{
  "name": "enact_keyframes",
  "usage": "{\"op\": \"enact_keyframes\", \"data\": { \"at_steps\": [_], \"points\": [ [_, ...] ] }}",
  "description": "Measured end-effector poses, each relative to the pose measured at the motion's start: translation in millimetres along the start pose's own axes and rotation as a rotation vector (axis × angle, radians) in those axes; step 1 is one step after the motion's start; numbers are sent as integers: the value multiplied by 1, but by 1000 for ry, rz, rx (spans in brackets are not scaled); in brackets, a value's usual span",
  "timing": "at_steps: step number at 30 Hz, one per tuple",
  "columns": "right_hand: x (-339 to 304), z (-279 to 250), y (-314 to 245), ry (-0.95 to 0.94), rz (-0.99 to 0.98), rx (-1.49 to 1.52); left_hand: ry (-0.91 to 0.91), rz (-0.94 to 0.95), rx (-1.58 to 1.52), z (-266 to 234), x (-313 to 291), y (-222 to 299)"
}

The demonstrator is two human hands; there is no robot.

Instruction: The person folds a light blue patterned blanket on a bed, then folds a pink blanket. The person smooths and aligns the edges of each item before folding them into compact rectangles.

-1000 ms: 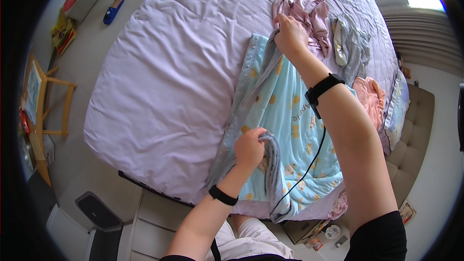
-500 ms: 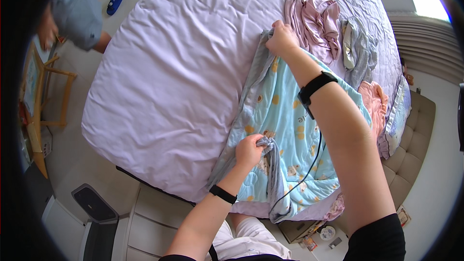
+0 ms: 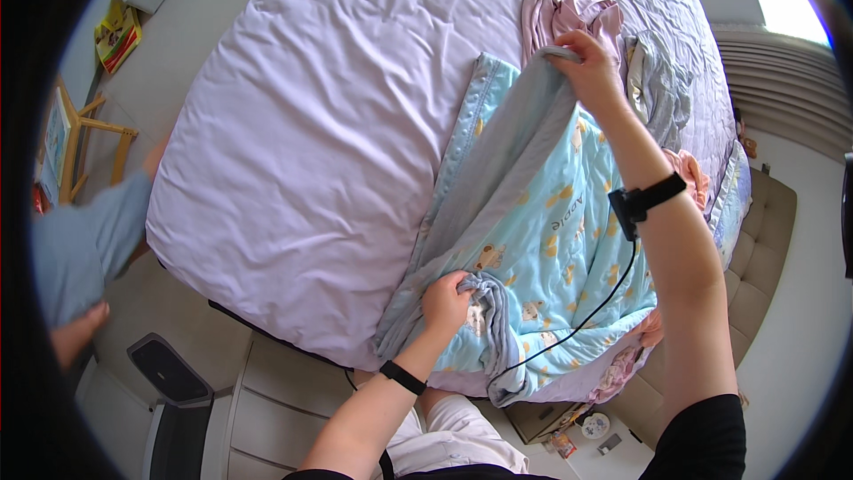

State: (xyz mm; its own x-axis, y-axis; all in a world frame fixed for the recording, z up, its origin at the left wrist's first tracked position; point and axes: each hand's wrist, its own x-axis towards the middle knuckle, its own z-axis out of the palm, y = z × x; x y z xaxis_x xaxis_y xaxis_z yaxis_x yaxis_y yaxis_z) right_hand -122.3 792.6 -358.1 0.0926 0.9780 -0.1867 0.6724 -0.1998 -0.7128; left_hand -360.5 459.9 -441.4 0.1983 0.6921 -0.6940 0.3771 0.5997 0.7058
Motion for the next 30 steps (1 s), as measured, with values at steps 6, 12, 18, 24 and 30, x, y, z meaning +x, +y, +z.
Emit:
{"op": "enact_keyframes", "data": {
  "at_steps": [6, 12, 18, 24, 30],
  "points": [
    [26, 58, 28, 66, 371, -283, 3, -15, -12, -1, 21, -7],
    [30, 46, -21, -88, 291, -855, -132, -66, -219, 10, 46, -43],
    [50, 3, -10, -539, 683, 117, -175, -139, -185, 6, 50, -40],
    [36, 16, -36, -110, 28, -917, -193, -125, -207, 3, 52, -41],
    [36, 54, -4, 1, -39, -855, -208, -111, -199, 1, 53, -37]
  ]
}}
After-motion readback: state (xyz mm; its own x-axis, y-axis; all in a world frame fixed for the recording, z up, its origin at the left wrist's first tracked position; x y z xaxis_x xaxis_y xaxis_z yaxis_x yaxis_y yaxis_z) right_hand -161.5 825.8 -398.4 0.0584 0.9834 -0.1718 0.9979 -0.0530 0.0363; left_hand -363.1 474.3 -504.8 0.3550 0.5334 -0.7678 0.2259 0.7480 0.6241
